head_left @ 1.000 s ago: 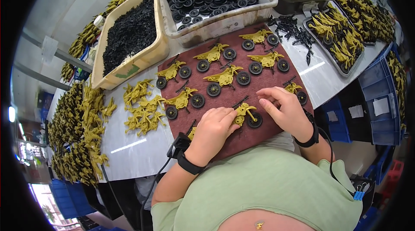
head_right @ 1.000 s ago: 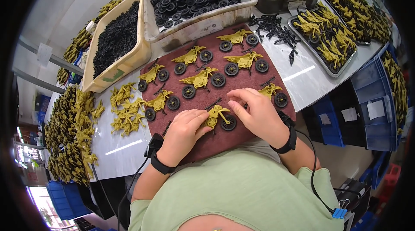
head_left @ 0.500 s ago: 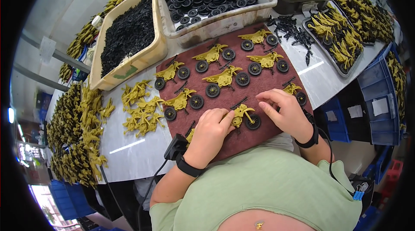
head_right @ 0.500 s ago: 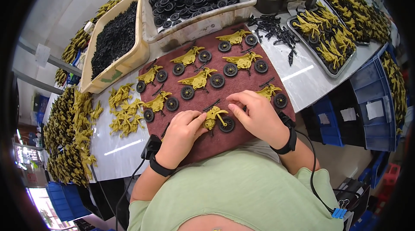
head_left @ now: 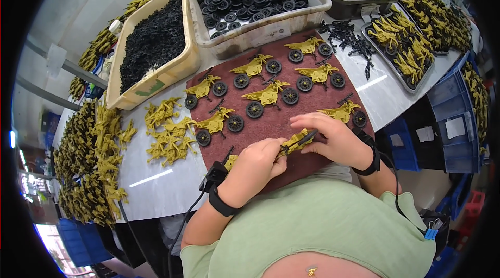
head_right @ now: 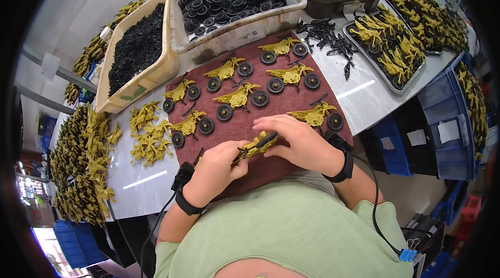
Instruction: Assembling small plastic toy motorcycle components at a factory workbench.
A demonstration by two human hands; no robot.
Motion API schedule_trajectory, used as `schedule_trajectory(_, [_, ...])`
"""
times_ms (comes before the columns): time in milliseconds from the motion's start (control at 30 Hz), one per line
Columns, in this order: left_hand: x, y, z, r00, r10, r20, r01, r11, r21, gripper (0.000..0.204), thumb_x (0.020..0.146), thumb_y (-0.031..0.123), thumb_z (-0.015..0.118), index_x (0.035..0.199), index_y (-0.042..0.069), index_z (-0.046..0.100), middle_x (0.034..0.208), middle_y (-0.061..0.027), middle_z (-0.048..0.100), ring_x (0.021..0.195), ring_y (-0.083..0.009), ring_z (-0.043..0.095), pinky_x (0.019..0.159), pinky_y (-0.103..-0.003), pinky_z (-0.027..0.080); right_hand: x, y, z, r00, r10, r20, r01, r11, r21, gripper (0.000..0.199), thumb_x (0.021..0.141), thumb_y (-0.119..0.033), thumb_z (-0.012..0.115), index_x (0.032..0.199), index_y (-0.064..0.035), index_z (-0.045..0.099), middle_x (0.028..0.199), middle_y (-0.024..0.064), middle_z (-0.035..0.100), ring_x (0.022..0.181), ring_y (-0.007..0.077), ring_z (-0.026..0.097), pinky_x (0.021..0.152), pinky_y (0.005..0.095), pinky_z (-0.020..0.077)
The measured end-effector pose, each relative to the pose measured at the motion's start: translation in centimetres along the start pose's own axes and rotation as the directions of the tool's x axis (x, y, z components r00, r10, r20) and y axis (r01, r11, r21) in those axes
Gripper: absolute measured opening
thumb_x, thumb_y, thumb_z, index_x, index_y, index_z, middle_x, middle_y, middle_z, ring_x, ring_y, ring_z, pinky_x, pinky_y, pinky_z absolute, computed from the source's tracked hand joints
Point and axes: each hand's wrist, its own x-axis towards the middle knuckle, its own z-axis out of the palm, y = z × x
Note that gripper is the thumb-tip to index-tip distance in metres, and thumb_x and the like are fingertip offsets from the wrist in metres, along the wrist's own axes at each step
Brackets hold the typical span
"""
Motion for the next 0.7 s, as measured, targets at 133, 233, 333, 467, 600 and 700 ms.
schedule_trajectory(133, [0.0,1.0,-0.9,0.997,0.041,-0.065,-0.046,0.996,-0.076,0.032,0.076,0.010,0.072,0.106,0.001,0.064,0.096,-0.0139,0.067,0.086,-0.0285,0.066,0.073,-0.034,0.054,-0.1,-0.2,0.0,0.973,0.144,0.180,-0.190,0.942,0.276,0.042,0.074,-0.006,0.077,0.113,-0.0043,0.061,0.115,0.0101,0.063,0.099,0.0273,0.062,0.084,0.0353,0.0492])
schedule_trajectory(233, [-0.1,1.4,-1.1,0.973,0.095,-0.211,-0.116,0.989,-0.087,0.031,0.075,0.010,0.075,0.103,0.000,0.065,0.094,-0.0124,0.068,0.081,-0.0261,0.067,0.071,-0.032,0.054,-0.2,-0.5,0.8,0.996,0.057,0.074,-0.080,0.927,0.366,0.037,0.076,-0.005,0.075,0.110,-0.0031,0.061,0.110,0.0095,0.063,0.095,0.0242,0.064,0.081,0.0336,0.0503])
schedule_trajectory(333, [-0.7,1.6,-0.9,0.959,0.106,-0.261,-0.133,0.987,-0.087,0.031,0.072,0.008,0.078,0.101,0.000,0.067,0.091,-0.0116,0.068,0.077,-0.0232,0.067,0.068,-0.030,0.053,-0.5,-0.8,1.7,0.999,0.053,0.001,-0.048,0.896,0.441,0.033,0.077,-0.003,0.074,0.107,-0.0015,0.061,0.106,0.0095,0.062,0.094,0.0209,0.063,0.080,0.0316,0.0513])
schedule_trajectory(467, [-0.9,1.7,-1.0,0.964,0.091,-0.251,-0.118,0.988,-0.097,0.033,0.070,0.005,0.079,0.101,0.000,0.069,0.087,-0.0115,0.068,0.075,-0.0222,0.067,0.065,-0.028,0.053,-1.1,-1.3,2.2,0.994,0.104,-0.037,-0.077,0.894,0.442,0.032,0.077,0.004,0.071,0.107,-0.0001,0.061,0.102,0.0093,0.060,0.091,0.0186,0.063,0.078,0.0295,0.0527])
schedule_trajectory(600, [-0.8,1.3,-0.7,0.942,0.120,-0.315,-0.170,0.976,-0.137,0.033,0.070,0.002,0.079,0.102,0.001,0.069,0.087,-0.0102,0.068,0.078,-0.0232,0.067,0.068,-0.028,0.052,-0.9,-1.7,1.9,0.993,0.102,-0.051,-0.066,0.882,0.467,0.034,0.077,0.008,0.067,0.109,0.0004,0.060,0.103,0.0104,0.059,0.090,0.0184,0.063,0.078,0.0302,0.0528])
schedule_trajectory(700, [-0.8,0.1,-0.7,0.920,0.183,-0.346,-0.237,0.964,-0.121,0.037,0.066,-0.002,0.077,0.103,0.003,0.070,0.090,-0.0104,0.068,0.081,-0.0252,0.067,0.074,-0.032,0.052,-0.3,-1.6,1.2,0.999,-0.015,-0.029,0.022,0.966,0.258,0.036,0.080,0.010,0.062,0.115,0.0009,0.059,0.110,0.0132,0.058,0.096,0.0186,0.063,0.081,0.0308,0.0528])
